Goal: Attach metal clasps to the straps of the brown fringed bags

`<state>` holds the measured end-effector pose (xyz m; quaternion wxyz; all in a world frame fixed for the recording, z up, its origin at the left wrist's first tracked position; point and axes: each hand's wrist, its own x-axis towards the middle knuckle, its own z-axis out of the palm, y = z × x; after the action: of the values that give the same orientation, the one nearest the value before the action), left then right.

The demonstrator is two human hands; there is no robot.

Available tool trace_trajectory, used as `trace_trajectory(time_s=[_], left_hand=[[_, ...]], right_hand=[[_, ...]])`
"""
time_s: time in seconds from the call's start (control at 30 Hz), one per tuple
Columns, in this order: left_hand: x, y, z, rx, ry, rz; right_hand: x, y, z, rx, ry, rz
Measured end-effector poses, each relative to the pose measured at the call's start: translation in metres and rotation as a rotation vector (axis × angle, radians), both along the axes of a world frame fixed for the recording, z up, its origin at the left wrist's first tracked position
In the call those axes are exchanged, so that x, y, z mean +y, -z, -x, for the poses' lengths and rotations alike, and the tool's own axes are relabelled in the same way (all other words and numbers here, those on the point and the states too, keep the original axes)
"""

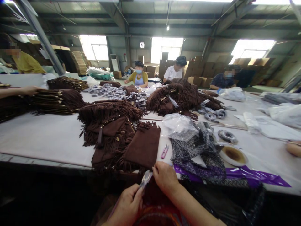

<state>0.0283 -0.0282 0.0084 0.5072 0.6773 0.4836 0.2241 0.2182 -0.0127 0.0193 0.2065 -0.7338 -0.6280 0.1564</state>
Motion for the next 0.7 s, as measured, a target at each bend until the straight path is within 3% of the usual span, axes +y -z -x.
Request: trace_trajectory(time_s=[0.07,0.13,0.2,0.27,0.4,0.5,0.7], left_hand=[[0.002,0.001,-0.001,-0.038,-0.029,0.085],[0.002,0.001,-0.004,-0.098,-0.057,0.174],[0.0,0.001,-0.008,-0.159,-0.073,0.227],[-0.002,-0.001,-0.011,-0.203,-0.067,0.263],[-0.008,0.001,-0.013,-0.276,-0.04,0.38],[-0.007,0.006,-0.012,-0.315,-0.046,0.415],[0.0,0.008,-0.012,-0.25,-0.077,0.398]], right_hand=[[-0.007,-0.006,-0.005,-0.023,-0.093,-0.108],[-0.016,-0.008,-0.006,-0.08,-0.277,-0.231],[-0.023,-0.005,-0.003,-0.17,-0.467,-0.293],[-0.025,0.005,0.0,-0.248,-0.556,-0.306],[-0.013,0.028,-0.004,-0.267,-0.52,-0.36],[-0.004,0.035,-0.011,-0.25,-0.533,-0.375],[-0.014,0.014,-0.024,-0.244,-0.485,-0.285]])
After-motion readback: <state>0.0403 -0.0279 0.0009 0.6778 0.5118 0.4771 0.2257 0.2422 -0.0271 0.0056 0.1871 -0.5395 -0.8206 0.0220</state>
